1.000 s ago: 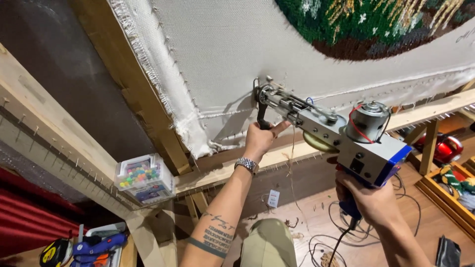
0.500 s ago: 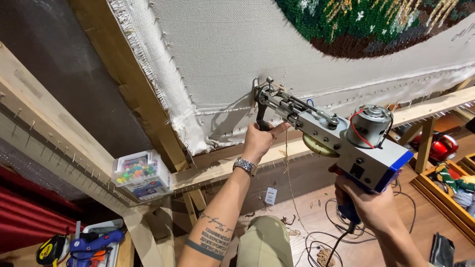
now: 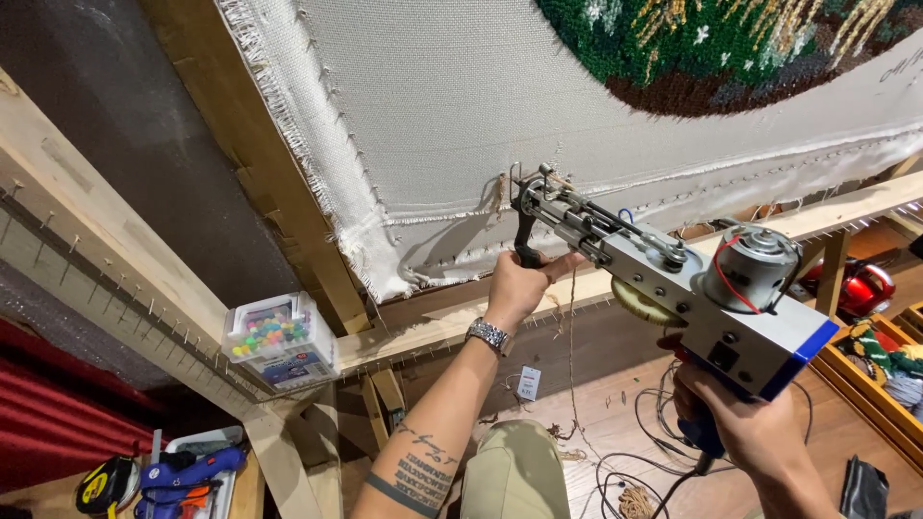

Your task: Assembling and adjusting a rug tufting gun using various hand tools

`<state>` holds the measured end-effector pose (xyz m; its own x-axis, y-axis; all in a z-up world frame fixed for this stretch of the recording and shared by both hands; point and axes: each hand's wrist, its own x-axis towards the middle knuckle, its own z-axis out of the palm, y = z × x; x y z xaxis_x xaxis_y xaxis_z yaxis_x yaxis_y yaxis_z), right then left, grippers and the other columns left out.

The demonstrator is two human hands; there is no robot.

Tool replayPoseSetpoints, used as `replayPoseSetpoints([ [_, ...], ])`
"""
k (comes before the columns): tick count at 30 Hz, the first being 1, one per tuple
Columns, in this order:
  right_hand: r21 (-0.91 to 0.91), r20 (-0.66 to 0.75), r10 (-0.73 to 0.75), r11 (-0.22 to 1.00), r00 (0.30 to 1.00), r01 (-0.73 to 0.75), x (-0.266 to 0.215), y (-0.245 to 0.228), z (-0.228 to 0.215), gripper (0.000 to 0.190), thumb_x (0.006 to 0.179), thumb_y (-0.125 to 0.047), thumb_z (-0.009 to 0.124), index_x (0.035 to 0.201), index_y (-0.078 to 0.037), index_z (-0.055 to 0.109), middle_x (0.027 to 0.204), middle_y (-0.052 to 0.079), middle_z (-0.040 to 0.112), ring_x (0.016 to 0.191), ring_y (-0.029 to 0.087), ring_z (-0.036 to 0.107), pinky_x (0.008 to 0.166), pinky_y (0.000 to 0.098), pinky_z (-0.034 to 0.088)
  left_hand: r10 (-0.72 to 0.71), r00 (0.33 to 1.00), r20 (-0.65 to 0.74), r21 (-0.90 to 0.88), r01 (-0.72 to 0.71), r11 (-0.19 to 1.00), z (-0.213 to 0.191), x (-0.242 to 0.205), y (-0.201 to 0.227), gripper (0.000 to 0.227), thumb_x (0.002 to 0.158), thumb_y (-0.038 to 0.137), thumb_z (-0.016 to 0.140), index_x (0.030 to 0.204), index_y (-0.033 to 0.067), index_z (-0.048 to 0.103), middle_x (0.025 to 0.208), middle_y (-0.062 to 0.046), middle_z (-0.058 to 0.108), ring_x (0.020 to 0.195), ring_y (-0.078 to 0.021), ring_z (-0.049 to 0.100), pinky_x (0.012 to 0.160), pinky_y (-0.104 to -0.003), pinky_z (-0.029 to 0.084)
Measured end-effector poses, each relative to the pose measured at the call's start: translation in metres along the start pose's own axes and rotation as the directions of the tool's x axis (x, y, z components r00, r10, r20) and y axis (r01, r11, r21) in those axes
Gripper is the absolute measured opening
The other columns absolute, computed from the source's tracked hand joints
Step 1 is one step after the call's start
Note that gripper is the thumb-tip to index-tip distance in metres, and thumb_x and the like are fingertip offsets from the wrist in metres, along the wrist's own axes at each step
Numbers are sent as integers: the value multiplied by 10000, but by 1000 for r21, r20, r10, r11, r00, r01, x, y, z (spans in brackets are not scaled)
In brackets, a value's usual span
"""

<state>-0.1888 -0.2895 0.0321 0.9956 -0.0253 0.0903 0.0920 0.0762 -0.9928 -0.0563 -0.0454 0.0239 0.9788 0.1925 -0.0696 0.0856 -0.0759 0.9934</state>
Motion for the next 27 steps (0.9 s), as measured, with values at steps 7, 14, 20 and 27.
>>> replayPoseSetpoints([
  [7, 0, 59, -84, 996, 995, 84, 16, 16, -13, 317, 940, -38, 650, 1210, 114, 716, 621, 158, 508, 501, 242, 472, 452, 349, 402, 40, 999, 6, -58, -40, 998, 12, 10, -10, 564, 692, 472, 921, 620, 168, 452, 560, 56, 460, 517, -92, 358, 501, -302, 295],
  [14, -1, 69, -87, 996, 994, 87, 21, 8, -1, 280, 943, -51, 643, 1165, 106, 709, 613, 154, 492, 504, 241, 465, 470, 358, 392, -25, 1000, -17, -86, 23, 996, 7, 14, -1, 408, 822, 162, 909, 660, 155, 535, 715, 44, 609, 859, -147, 610, 593, -283, 395],
  [20, 50, 87, -79, 996, 993, 75, 24, 7, 0, 291, 938, -42, 648, 1172, 125, 694, 649, 142, 472, 530, 237, 441, 491, 364, 397, 48, 999, -6, -132, -49, 990, 8, 20, -3, 603, 796, 234, 938, 527, 189, 399, 578, 87, 420, 606, -89, 443, 573, -275, 366],
  [27, 22, 67, -51, 999, 996, 50, 25, 6, 1, 265, 949, -52, 649, 1150, 116, 687, 659, 152, 481, 538, 247, 464, 492, 366, 410, 37, 999, 4, -185, -35, 982, 8, 24, -4, 470, 839, 69, 896, 591, 141, 503, 691, 45, 619, 1023, -182, 772, 641, -282, 465],
])
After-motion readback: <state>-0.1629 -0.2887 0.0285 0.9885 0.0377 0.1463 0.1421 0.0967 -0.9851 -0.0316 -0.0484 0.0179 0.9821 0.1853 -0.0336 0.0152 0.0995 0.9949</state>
